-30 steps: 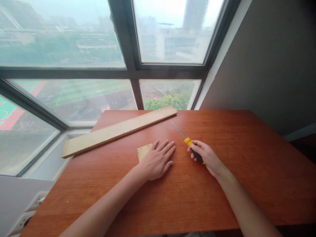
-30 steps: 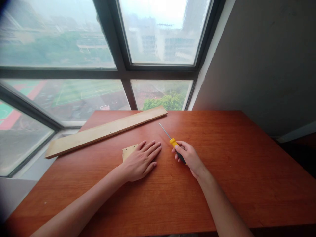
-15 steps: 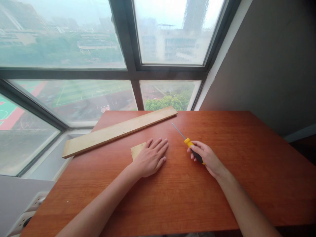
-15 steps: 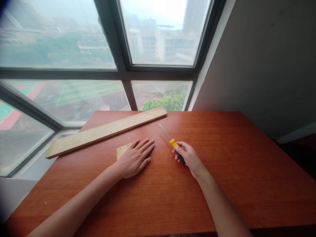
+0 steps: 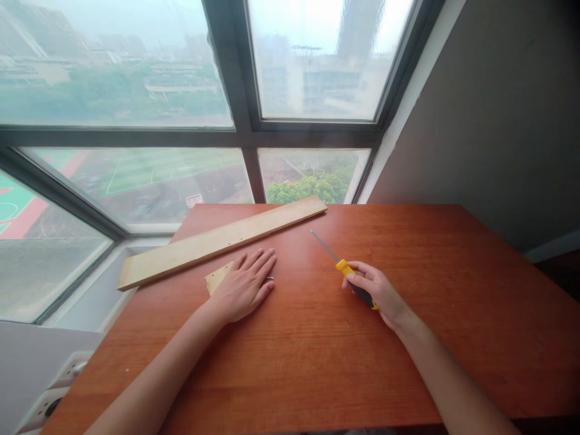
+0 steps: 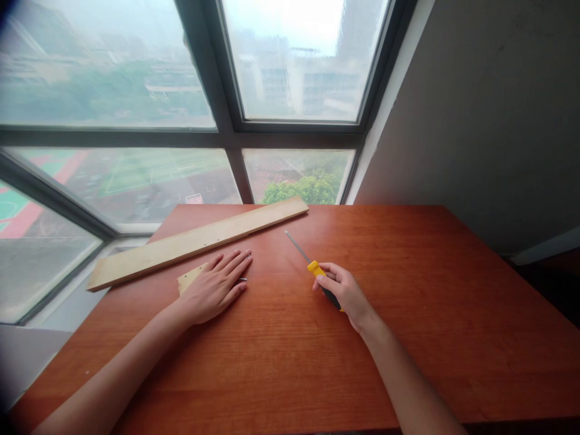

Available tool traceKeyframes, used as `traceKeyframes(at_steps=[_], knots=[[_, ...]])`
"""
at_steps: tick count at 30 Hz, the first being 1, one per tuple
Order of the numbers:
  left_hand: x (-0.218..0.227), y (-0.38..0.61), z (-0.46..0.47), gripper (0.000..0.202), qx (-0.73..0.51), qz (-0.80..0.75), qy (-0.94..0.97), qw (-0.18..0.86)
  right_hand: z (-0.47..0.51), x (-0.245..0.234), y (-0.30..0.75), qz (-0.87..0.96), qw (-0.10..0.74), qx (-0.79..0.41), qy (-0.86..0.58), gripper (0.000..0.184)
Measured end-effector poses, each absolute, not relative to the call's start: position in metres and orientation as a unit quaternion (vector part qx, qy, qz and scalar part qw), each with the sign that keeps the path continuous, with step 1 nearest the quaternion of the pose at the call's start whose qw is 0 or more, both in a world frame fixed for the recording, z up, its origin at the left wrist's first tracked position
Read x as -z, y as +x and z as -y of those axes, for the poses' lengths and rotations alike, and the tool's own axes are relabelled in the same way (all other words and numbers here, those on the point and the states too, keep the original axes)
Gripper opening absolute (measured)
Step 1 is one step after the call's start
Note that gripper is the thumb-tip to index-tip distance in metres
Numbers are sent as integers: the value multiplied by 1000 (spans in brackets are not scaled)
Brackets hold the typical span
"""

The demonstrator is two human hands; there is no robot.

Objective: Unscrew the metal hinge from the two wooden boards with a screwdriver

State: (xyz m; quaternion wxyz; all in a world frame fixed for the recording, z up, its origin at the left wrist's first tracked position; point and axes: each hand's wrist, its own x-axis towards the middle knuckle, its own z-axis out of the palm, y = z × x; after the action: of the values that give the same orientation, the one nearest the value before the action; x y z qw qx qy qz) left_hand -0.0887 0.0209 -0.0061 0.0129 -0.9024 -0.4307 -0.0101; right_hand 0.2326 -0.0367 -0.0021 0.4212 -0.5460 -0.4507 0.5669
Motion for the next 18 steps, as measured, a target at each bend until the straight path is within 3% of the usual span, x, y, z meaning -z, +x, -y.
traceKeyframes(at_steps=[13,18], knots=[[9,-129,-20,56,47,464,-884,32,-14,7,156,569,363,-471,-568,22],[9,-130,-19,58,50,481,-875,32,-53,14,114,594,342,-406,-605,23]])
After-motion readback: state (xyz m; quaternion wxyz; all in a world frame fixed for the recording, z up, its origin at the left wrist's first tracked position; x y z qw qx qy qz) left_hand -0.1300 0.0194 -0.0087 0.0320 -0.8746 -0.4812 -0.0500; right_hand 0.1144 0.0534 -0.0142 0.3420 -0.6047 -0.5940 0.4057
